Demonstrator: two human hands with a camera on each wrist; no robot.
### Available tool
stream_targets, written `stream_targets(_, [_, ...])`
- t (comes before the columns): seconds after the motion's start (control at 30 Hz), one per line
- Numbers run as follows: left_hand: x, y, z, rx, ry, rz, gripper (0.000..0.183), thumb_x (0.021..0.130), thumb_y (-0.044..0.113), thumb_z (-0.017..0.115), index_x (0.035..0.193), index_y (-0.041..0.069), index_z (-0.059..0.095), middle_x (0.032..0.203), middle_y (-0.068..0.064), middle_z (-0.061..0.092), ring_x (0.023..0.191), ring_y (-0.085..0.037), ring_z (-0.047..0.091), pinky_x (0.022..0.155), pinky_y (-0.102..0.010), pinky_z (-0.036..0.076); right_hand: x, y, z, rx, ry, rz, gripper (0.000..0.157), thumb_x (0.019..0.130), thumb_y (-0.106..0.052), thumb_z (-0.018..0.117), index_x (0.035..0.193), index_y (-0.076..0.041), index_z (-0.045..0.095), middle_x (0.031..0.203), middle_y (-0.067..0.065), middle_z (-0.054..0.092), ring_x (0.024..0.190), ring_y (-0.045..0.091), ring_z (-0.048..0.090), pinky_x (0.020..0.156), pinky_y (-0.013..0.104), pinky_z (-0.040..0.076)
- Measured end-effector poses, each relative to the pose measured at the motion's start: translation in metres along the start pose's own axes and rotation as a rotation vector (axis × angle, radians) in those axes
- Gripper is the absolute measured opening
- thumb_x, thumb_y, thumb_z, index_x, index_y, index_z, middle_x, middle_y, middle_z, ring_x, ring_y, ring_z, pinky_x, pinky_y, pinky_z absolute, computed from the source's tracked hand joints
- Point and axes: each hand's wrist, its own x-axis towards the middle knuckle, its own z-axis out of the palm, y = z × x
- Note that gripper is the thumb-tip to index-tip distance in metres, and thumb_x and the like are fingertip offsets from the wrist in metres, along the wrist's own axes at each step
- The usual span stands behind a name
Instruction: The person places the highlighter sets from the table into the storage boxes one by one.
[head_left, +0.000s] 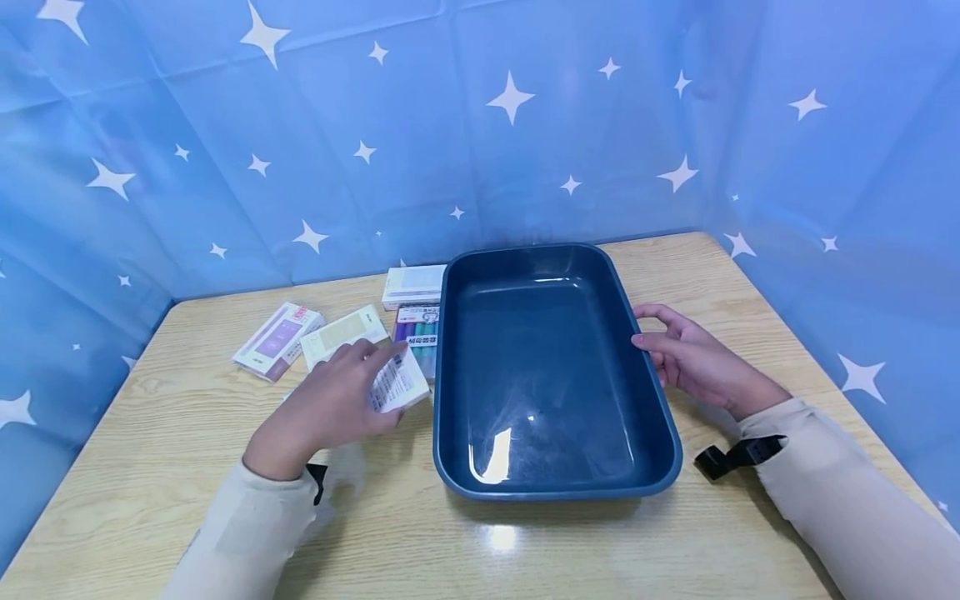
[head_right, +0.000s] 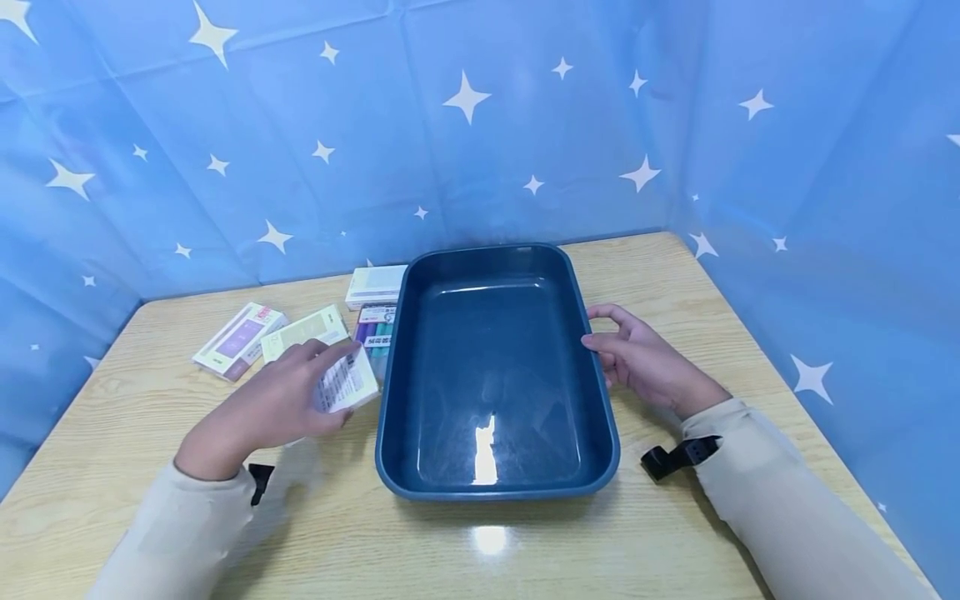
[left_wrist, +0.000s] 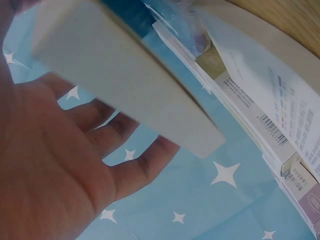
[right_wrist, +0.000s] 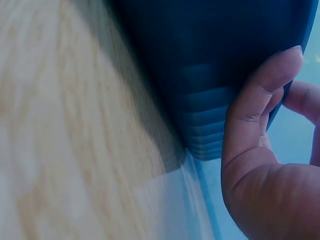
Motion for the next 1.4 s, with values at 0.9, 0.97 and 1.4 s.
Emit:
stream_targets(0.9, [0.006,0.025,0.01,-0.071,0.247,0.216,0.084,0.079,0.044,0.08,0.151,0.025,0.042,0.139,-0.007,0.054,0.125,-0.027,0.053,0.104,-0.048,0.045,0.0,0.0,0.0,-0.052,0.025,-0.007,0.033,0.106,-0.013,0.047,0.134,-0.02,0.032,0.072,-0.003,0.07,0.064,0.009,0.069,0.06,0.025,0.056])
stream_targets(0.97, [0.007,0.027,0.012,-0.063,0.247,0.231,0.084,0.079,0.045,0.08,0.152,0.026,0.041,0.14,-0.006,0.054,0.126,-0.026,0.052,0.105,-0.048,0.045,0.0,0.001,0.0,-0.052,0.03,-0.005,0.033,0.106,-0.013,0.047,0.133,-0.021,0.032,0.073,-0.002,0.071,0.065,0.01,0.07,0.06,0.026,0.057])
stream_targets(1.4, [0.007,0.034,0.021,-0.027,0.24,0.28,0.074,0.084,0.05,0.075,0.149,0.028,0.047,0.142,-0.006,0.053,0.128,-0.028,0.05,0.108,-0.049,0.042,0.001,0.001,0.0,-0.059,0.036,-0.003,0.033,0.106,-0.013,0.047,0.134,-0.021,0.032,0.071,-0.004,0.07,0.064,0.009,0.069,0.06,0.025,0.056])
